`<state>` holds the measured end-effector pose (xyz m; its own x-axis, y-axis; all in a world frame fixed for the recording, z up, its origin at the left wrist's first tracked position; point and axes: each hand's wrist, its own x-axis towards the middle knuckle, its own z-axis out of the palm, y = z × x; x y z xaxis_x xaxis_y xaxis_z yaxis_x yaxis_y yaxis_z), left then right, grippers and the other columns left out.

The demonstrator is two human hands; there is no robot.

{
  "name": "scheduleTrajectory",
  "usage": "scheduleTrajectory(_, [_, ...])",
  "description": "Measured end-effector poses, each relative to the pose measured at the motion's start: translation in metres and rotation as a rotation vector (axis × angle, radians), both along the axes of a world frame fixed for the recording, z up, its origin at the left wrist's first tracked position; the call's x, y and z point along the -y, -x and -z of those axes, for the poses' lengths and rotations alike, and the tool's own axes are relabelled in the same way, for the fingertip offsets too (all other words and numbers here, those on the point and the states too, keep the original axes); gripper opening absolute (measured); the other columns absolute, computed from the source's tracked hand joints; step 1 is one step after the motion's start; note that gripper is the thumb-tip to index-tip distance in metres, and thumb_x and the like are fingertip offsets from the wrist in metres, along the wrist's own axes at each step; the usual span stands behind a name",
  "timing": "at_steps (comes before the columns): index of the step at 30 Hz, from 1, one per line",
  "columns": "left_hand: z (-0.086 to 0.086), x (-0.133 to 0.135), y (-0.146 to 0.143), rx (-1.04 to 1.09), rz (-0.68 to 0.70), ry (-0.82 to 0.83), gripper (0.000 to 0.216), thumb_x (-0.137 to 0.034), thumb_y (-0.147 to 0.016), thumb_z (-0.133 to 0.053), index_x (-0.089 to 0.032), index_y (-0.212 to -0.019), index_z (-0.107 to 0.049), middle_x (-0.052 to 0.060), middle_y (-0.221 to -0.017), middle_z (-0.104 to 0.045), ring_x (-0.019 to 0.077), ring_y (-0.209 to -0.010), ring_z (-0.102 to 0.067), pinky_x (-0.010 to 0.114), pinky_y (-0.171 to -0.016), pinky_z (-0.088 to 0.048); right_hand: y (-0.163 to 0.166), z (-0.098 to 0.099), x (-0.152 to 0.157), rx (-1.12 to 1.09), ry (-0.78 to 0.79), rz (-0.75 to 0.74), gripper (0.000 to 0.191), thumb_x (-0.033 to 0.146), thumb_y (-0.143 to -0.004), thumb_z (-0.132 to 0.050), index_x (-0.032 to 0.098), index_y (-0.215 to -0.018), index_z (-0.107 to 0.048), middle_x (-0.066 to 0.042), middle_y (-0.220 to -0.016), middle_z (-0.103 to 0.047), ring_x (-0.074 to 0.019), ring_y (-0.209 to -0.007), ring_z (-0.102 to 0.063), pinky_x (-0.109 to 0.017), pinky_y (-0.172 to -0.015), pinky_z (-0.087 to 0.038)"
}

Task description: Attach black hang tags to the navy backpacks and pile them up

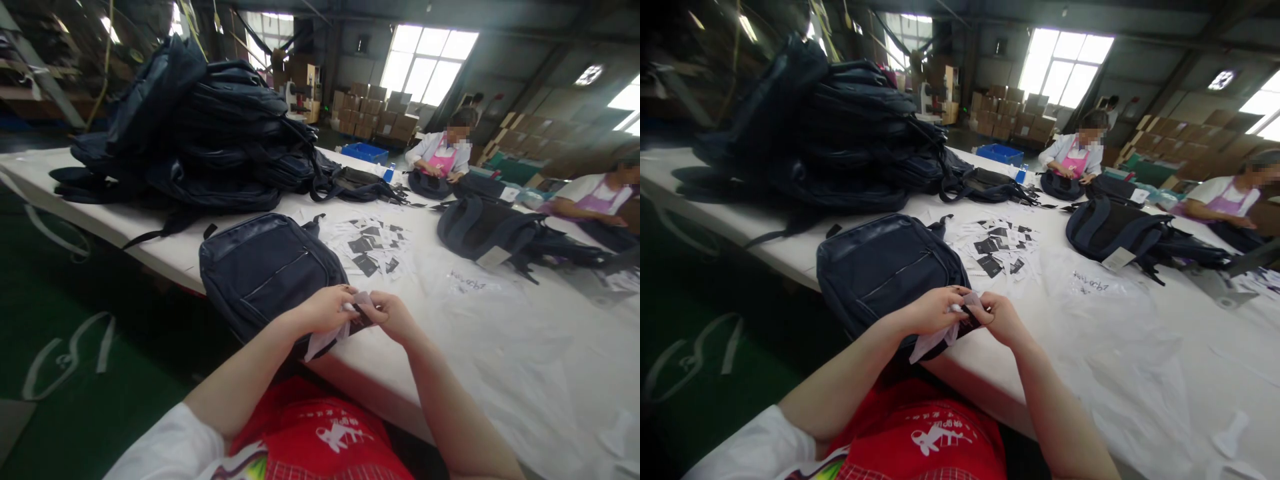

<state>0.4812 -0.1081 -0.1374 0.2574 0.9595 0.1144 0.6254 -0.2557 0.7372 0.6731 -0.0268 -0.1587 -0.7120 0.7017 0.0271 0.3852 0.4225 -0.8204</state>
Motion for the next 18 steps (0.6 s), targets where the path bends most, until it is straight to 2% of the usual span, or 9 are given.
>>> scheduleTrajectory(4, [0.006, 0.000, -0.004, -0.001, -0.111, 0.047, 0.018, -0.029, -0.083, -0.059, -0.018, -0.090, -0.073, 0.003, -0.088, -0.073, 0.0162, -0.079, -0.065, 0.021, -0.070, -0.046, 0.005, 0.002, 0.005, -0.003, -0.023, -0.046, 0.047, 0.054, -0.093, -0.043, 0.018, -0.069, -0.060, 0.000, -0.067, -0.054, -0.0149, -0.065, -0.052, -0.027, -0.062, -0.040])
scheduleTrajectory(6, [0.005, 0.000, -0.001, 0.005, -0.111, 0.049, 0.018, -0.029, -0.083, -0.060, -0.019, -0.089, -0.073, 0.002, -0.084, -0.072, 0.0151, -0.075, -0.064, 0.020, -0.066, -0.044, 0.003, 0.000, 0.005, -0.027, -0.063, 0.008, 0.050, 0.054, -0.095, -0.037, 0.018, -0.070, -0.060, -0.001, -0.067, -0.056, -0.0155, -0.066, -0.053, -0.028, -0.064, -0.042])
scheduleTrajectory(8, [0.003, 0.002, 0.001, -0.016, -0.095, 0.017, 0.017, -0.028, -0.084, -0.059, -0.021, -0.091, -0.073, 0.001, -0.083, -0.071, 0.0147, -0.075, -0.063, 0.021, -0.067, -0.044, -0.004, -0.006, 0.005, -0.089, -0.102, 0.067, 0.045, 0.053, -0.094, -0.041, 0.018, -0.080, -0.066, -0.004, -0.077, -0.061, -0.0178, -0.075, -0.058, -0.030, -0.070, -0.047])
scheduleTrajectory(10, [0.001, 0.004, 0.001, -0.080, -0.088, -0.022, 0.017, -0.027, -0.085, -0.058, -0.022, -0.090, -0.073, 0.001, -0.084, -0.070, 0.0153, -0.077, -0.063, 0.022, -0.069, -0.044, -0.014, -0.016, 0.004, -0.119, -0.098, -0.038, 0.035, 0.050, -0.087, -0.057, 0.020, -0.104, -0.067, -0.008, -0.101, -0.065, -0.0217, -0.094, -0.061, -0.033, -0.081, -0.050])
scheduleTrajectory(12, [-0.001, 0.007, 0.000, -0.160, -0.080, -0.051, 0.017, -0.026, -0.085, -0.057, -0.021, -0.089, -0.072, 0.002, -0.085, -0.068, 0.0165, -0.081, -0.063, 0.023, -0.073, -0.045, -0.023, -0.027, 0.002, -0.119, -0.046, -0.241, 0.052, 0.043, -0.078, -0.071, 0.024, -0.125, -0.059, -0.010, -0.124, -0.059, -0.0252, -0.112, -0.056, -0.038, -0.094, -0.048])
scheduleTrajectory(13, [-0.001, 0.008, -0.001, -0.192, -0.066, -0.062, 0.017, -0.027, -0.086, -0.056, -0.021, -0.091, -0.072, 0.002, -0.087, -0.068, 0.0172, -0.084, -0.063, 0.024, -0.075, -0.045, -0.025, -0.032, 0.001, -0.126, -0.002, -0.297, 0.058, 0.040, -0.076, -0.073, 0.024, -0.129, -0.056, -0.011, -0.129, -0.057, -0.0259, -0.116, -0.055, -0.039, -0.097, -0.047])
scheduleTrajectory(15, [-0.001, 0.010, -0.004, -0.237, -0.021, -0.085, 0.019, -0.028, -0.087, -0.055, -0.023, -0.097, -0.071, 0.003, -0.092, -0.067, 0.0187, -0.089, -0.063, 0.025, -0.079, -0.046, -0.025, -0.036, -0.002, -0.172, 0.100, -0.233, 0.050, 0.041, -0.082, -0.067, 0.022, -0.127, -0.058, -0.011, -0.125, -0.060, -0.0250, -0.112, -0.058, -0.039, -0.094, -0.049])
scheduleTrajectory(18, [-0.002, 0.014, -0.013, -0.274, 0.039, -0.099, 0.025, -0.026, -0.086, -0.054, -0.023, -0.105, -0.069, 0.005, -0.105, -0.067, 0.0219, -0.099, -0.063, 0.029, -0.086, -0.047, -0.012, -0.033, 0.000, -0.137, 0.137, -0.049, 0.032, 0.041, -0.088, -0.055, 0.018, -0.105, -0.069, -0.008, -0.100, -0.070, -0.0212, -0.090, -0.064, -0.034, -0.079, -0.051])
